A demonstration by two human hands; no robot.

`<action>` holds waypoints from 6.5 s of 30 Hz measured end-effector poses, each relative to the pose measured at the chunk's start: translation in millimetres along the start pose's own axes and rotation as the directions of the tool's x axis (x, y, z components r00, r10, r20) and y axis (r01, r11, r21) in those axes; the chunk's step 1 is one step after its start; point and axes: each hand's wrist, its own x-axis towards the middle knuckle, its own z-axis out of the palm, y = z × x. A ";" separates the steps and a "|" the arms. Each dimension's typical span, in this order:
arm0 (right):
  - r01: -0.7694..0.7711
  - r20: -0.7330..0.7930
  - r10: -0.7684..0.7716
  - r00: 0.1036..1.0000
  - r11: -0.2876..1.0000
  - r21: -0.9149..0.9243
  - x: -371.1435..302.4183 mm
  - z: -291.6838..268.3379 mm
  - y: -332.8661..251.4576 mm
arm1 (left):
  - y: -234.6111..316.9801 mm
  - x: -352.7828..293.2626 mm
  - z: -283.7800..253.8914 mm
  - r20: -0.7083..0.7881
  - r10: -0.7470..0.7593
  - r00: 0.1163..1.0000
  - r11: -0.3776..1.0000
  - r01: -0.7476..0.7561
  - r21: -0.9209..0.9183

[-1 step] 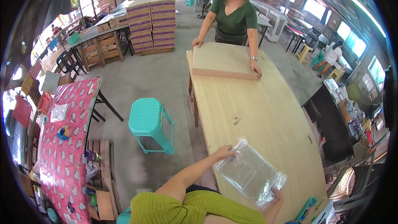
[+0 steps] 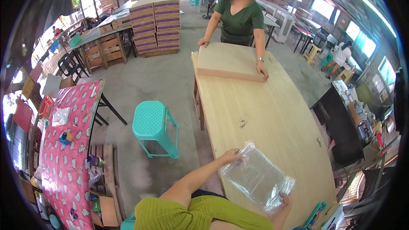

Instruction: The person handles clear plastic bags and wraps items in them by hand at a table.

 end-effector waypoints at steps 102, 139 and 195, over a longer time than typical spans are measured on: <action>-0.563 -0.843 -0.443 -0.305 0.798 -0.215 -404.7 -136.3 174.6 | 24.2 83.0 82.9 0.355 0.046 0.934 0.925 -0.174 0.337; -0.049 -0.628 -0.409 0.663 0.812 -0.581 -101.2 -43.3 54.2 | 82.1 40.1 93.8 0.112 -0.158 0.981 0.873 0.086 0.479; 0.364 -0.520 -0.390 0.760 0.918 -0.156 -91.6 -80.5 45.9 | 141.5 31.5 53.3 0.381 0.342 0.859 0.938 -0.288 -0.194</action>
